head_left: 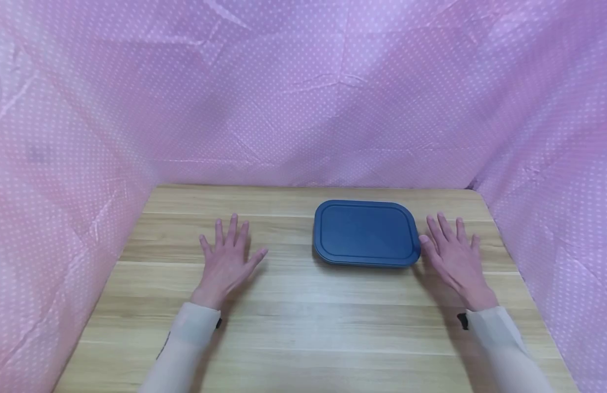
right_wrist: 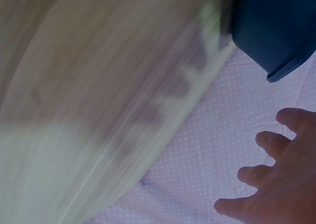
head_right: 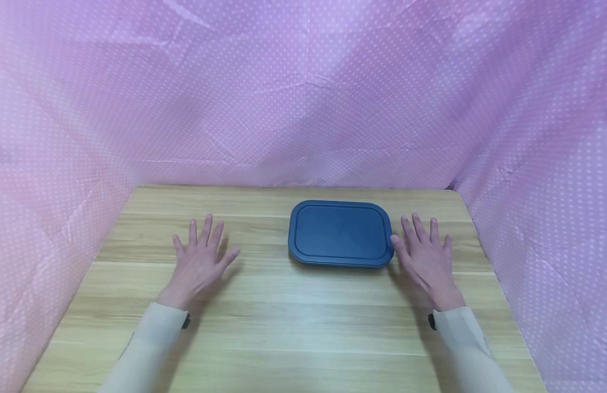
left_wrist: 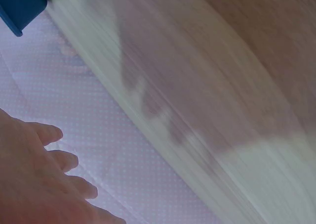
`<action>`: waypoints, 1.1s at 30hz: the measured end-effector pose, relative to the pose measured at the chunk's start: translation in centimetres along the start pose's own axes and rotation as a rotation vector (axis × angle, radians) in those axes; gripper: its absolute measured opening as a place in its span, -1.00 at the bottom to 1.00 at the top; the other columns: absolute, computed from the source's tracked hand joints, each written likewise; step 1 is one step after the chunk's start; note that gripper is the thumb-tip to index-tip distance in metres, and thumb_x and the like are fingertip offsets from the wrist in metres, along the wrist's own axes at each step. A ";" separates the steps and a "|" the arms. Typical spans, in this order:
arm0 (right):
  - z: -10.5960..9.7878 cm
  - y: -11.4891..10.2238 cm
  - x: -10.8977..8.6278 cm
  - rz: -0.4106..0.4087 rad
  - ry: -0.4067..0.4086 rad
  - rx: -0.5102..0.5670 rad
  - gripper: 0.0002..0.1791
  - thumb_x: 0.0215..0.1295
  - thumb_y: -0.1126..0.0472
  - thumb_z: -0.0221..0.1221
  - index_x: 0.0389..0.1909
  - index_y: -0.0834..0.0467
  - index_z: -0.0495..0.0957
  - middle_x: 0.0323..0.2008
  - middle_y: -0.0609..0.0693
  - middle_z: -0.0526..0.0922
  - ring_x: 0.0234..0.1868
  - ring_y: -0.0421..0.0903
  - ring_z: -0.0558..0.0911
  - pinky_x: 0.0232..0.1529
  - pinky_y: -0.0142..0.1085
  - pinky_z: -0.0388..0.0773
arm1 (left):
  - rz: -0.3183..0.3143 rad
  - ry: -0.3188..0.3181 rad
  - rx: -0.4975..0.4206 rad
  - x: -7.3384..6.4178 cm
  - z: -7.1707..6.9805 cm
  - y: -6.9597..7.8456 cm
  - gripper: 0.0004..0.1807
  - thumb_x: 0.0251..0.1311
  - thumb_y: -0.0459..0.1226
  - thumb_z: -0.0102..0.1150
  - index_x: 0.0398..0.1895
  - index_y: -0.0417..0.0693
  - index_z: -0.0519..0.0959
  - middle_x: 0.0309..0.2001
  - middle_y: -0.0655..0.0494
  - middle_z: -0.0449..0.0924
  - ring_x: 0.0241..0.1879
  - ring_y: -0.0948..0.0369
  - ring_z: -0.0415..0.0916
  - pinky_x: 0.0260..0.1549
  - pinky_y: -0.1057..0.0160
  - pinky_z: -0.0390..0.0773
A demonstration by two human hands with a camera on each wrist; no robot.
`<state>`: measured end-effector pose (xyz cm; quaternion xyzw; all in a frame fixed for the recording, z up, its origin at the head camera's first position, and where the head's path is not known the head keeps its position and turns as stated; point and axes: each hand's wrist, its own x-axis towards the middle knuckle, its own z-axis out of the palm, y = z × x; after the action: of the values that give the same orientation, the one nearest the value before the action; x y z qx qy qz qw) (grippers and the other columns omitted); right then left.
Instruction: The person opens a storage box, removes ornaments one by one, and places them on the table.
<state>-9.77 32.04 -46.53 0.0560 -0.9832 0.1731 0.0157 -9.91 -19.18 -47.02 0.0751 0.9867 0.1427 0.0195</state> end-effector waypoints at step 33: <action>1.7 -3.5 0.8 0.147 0.107 0.442 -0.21 0.62 -0.19 -0.07 0.53 0.36 0.24 0.33 0.40 0.45 0.26 0.32 0.51 0.29 0.23 0.37 | -0.015 0.066 -0.734 2.8 2.2 8.9 -0.30 0.58 0.00 -0.03 0.61 -0.16 0.19 0.58 -0.13 0.16 0.55 -0.07 0.11 0.50 -0.12 0.12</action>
<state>-10.16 28.12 -46.86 -0.0230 -0.9206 0.3875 0.0424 -11.30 -9.73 -46.69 0.0513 0.8703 0.4896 0.0143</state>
